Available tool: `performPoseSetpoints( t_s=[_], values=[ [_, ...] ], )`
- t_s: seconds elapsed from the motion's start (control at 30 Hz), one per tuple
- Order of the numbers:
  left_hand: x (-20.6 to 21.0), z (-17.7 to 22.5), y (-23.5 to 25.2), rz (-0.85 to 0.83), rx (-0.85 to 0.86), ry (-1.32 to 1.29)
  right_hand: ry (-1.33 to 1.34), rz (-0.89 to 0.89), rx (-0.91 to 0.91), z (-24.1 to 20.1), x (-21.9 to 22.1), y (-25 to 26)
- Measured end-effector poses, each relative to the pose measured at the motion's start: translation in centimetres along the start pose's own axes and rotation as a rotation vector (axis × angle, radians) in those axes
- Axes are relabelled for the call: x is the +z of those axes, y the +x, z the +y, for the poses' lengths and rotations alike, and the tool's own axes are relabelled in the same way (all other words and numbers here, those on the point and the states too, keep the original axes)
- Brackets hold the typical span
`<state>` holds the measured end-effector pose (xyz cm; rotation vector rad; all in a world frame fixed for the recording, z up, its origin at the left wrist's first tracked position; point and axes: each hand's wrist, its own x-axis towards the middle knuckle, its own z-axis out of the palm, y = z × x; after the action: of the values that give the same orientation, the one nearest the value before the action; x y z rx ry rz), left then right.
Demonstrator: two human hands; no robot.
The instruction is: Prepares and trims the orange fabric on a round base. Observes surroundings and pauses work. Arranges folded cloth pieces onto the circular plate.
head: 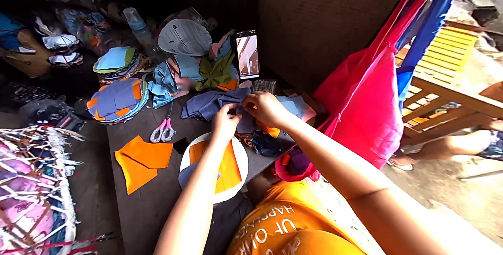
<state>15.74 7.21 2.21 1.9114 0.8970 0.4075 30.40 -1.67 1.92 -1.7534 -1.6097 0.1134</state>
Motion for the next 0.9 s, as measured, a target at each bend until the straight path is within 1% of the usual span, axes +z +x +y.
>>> performPoseSetpoints(
  t_s=[0.07,0.13,0.27,0.33,0.4,0.53,0.6,0.67,0.77,0.9],
  values=[
    [0.1,-0.5,0.7,-0.008,0.001,-0.047,-0.015,-0.005,0.017,0.2,0.1,0.1],
    [0.1,-0.7,0.9,-0.02,0.027,-0.037,0.008,0.003,0.003,0.3,0.1,0.1],
    [0.2,-1.4,1.2,-0.008,0.155,0.005,0.022,-0.07,0.082,0.8,0.0,0.3],
    [0.2,-1.4,1.3,0.014,0.211,0.012,0.032,-0.087,0.067,1.0,0.0,0.4],
    [-0.1,-1.1,1.1,0.013,0.212,0.005,0.042,-0.078,0.05,0.7,-0.2,0.4],
    [-1.3,0.5,1.0,0.002,0.132,-0.082,0.088,0.05,0.007,-0.4,-1.3,0.1],
    [-2.0,1.9,0.7,0.017,0.173,-0.131,0.138,0.132,-0.043,-1.1,-1.9,0.2],
    [-2.9,3.4,0.2,0.033,0.243,-0.165,0.224,0.171,-0.064,-1.9,-2.6,0.4],
    [-3.9,5.0,-0.4,0.059,0.301,-0.215,0.352,0.179,-0.028,-2.6,-3.1,1.0],
    [-4.6,4.5,-0.6,0.104,0.217,-0.296,0.323,0.085,0.049,-1.7,-1.8,1.4]
  ],
)
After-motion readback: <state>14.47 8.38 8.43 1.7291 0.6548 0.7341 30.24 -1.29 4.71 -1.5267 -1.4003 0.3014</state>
